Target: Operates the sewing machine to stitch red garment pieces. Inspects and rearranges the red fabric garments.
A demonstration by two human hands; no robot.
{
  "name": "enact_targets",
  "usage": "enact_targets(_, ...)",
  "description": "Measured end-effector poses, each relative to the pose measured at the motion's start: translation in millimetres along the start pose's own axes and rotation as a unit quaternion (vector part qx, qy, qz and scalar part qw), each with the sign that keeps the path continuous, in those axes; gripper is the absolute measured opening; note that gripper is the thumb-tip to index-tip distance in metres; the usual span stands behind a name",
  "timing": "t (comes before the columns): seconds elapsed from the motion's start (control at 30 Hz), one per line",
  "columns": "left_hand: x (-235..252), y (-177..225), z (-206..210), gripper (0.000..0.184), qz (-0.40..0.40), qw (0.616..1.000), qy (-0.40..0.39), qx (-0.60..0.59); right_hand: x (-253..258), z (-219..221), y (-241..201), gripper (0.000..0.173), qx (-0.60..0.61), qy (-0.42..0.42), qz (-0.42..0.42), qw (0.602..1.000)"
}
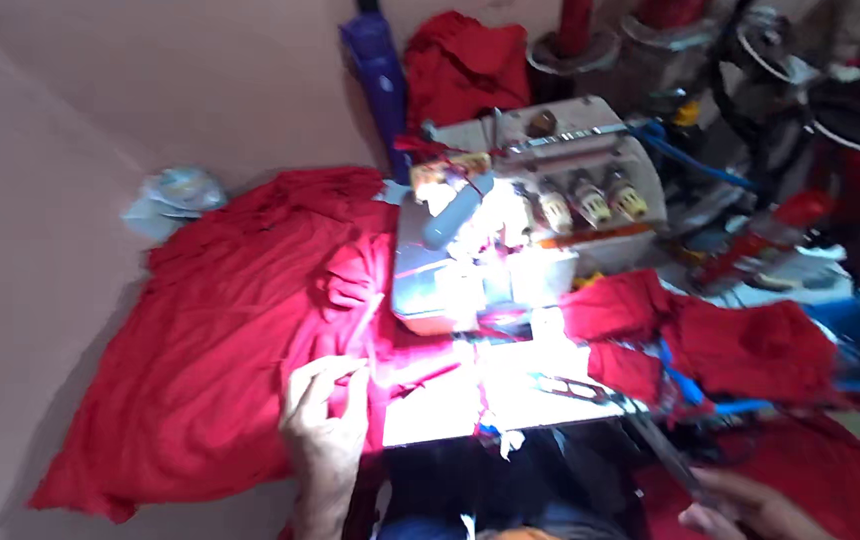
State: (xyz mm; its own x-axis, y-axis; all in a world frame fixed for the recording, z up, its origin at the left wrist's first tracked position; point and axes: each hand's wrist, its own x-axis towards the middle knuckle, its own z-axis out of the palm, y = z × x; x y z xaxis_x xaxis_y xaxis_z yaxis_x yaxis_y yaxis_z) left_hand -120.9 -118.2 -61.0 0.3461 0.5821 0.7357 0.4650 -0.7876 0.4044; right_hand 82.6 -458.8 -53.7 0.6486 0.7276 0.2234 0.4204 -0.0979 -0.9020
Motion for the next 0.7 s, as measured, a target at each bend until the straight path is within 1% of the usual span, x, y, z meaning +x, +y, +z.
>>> enact_targets(0.07, -23.3, 3.4, -18.0, 0.019, -0.01, 1.0, -0.013, 0.018, -15.4, -19.2, -10.2, 0.027, -0.053, 0.023, 0.029, 0.998)
enact_targets(0.17, -46.6, 5.3, -35.4, 0.023, -0.029, 0.999, -0.023, 0.023, -28.9, -31.7, -20.6, 0.025, -0.137, 0.01, 0.048, 0.989)
enact_targets(0.3, -64.0, 3.1, -42.8, 0.023, -0.047, 0.999, -0.019, 0.015, -31.7, -22.4, -28.8, 0.02, -0.271, 0.007, 0.079, 0.959)
enact_targets(0.43, -73.6, 3.7, -43.4, 0.021, -0.051, 0.999, -0.012, 0.014, -24.6, -8.2, -25.5, 0.021, -0.359, 0.022, 0.121, 0.925)
enact_targets(0.53, -80.0, 0.3, -46.6, 0.022, -0.054, 0.998, -0.022, 0.024, -17.1, 1.2, -13.9, 0.021, -0.399, 0.038, 0.145, 0.904)
enact_targets(0.63, -84.6, -6.3, -49.9, 0.022, -0.061, 0.997, -0.03, 0.04, -0.7, 8.0, -18.0, 0.026, -0.398, -0.003, 0.254, 0.882)
enact_targets(0.7, -87.6, -9.8, -52.8, 0.022, -0.069, 0.996, -0.039, 0.042, 7.4, 8.8, -14.5, 0.027, -0.394, -0.017, 0.271, 0.878)
